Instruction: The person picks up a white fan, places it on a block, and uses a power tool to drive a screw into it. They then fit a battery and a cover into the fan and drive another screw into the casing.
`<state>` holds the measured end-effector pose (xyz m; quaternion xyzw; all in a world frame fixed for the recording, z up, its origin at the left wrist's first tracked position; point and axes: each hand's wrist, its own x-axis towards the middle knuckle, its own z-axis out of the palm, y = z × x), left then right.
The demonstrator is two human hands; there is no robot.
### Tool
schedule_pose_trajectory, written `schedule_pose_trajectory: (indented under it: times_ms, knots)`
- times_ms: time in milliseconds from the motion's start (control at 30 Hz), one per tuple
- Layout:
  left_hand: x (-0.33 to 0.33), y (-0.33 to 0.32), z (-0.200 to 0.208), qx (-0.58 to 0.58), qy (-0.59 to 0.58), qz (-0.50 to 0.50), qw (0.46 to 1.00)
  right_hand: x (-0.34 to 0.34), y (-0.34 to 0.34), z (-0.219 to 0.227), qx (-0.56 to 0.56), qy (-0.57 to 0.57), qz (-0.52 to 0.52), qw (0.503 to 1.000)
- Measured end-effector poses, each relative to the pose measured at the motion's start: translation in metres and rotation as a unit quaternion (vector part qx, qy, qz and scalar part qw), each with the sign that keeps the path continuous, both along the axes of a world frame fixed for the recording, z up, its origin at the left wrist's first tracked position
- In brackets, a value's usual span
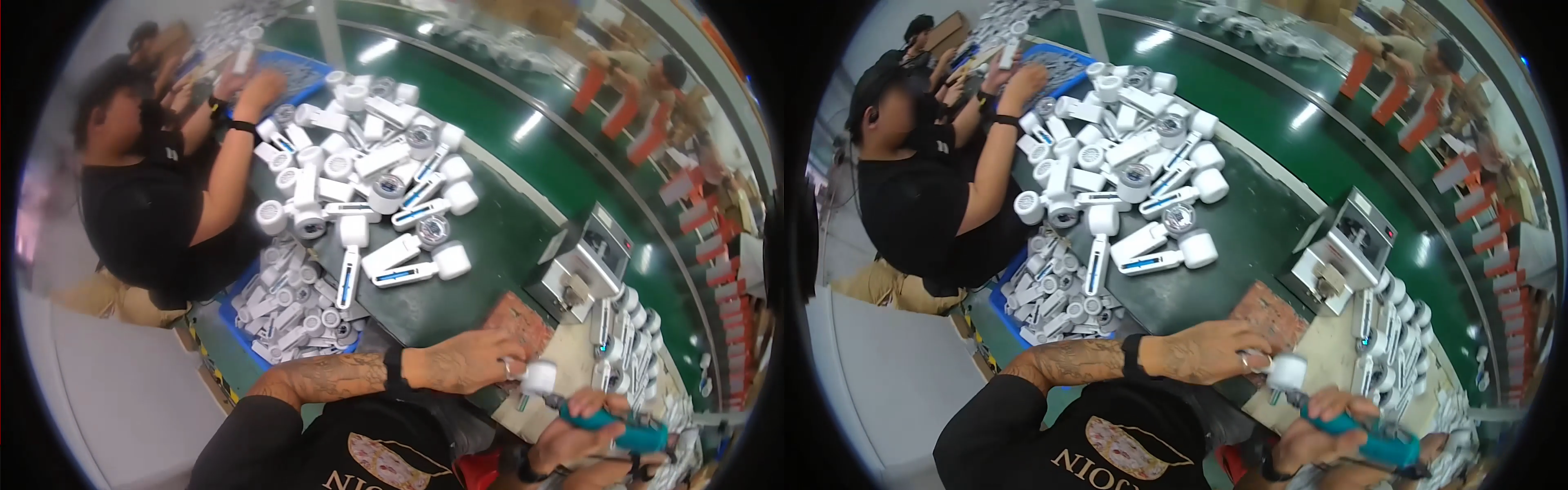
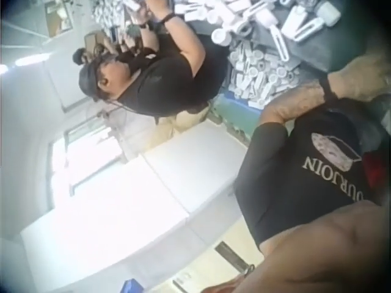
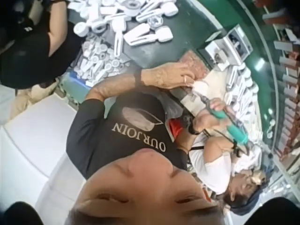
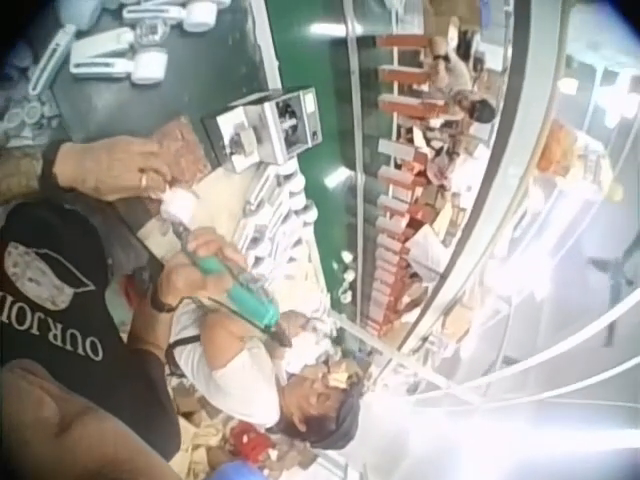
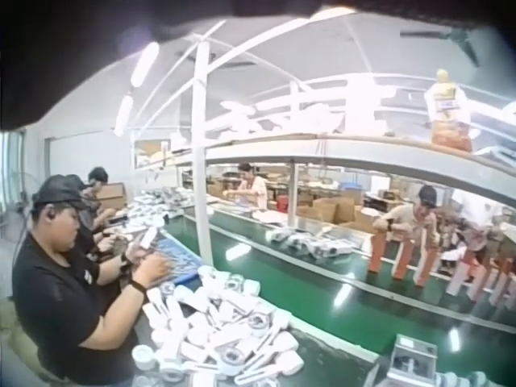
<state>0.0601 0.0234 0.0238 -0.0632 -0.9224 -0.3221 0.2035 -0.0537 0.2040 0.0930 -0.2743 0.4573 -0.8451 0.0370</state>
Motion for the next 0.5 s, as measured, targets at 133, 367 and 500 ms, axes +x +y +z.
schedule_pose_trajectory:
  times_ms: [133, 367, 500]
  knots:
    - [0.049, -0.081, 0.022, 0.236, 0.050, 0.259, 0.935, 0.021, 0.010, -0.001, 0.050, 0.018, -0.036, 0.998]
    - [0.102, -0.290, 0.003, 0.470, 0.330, 0.431, 0.696, 0.018, 0.021, -0.020, 0.127, 0.043, 0.010, 0.991]
    - [0.085, -0.361, -0.001, 0.305, 0.178, 0.580, 0.734, 0.022, 0.034, -0.026, 0.129, 0.024, -0.020, 0.991]
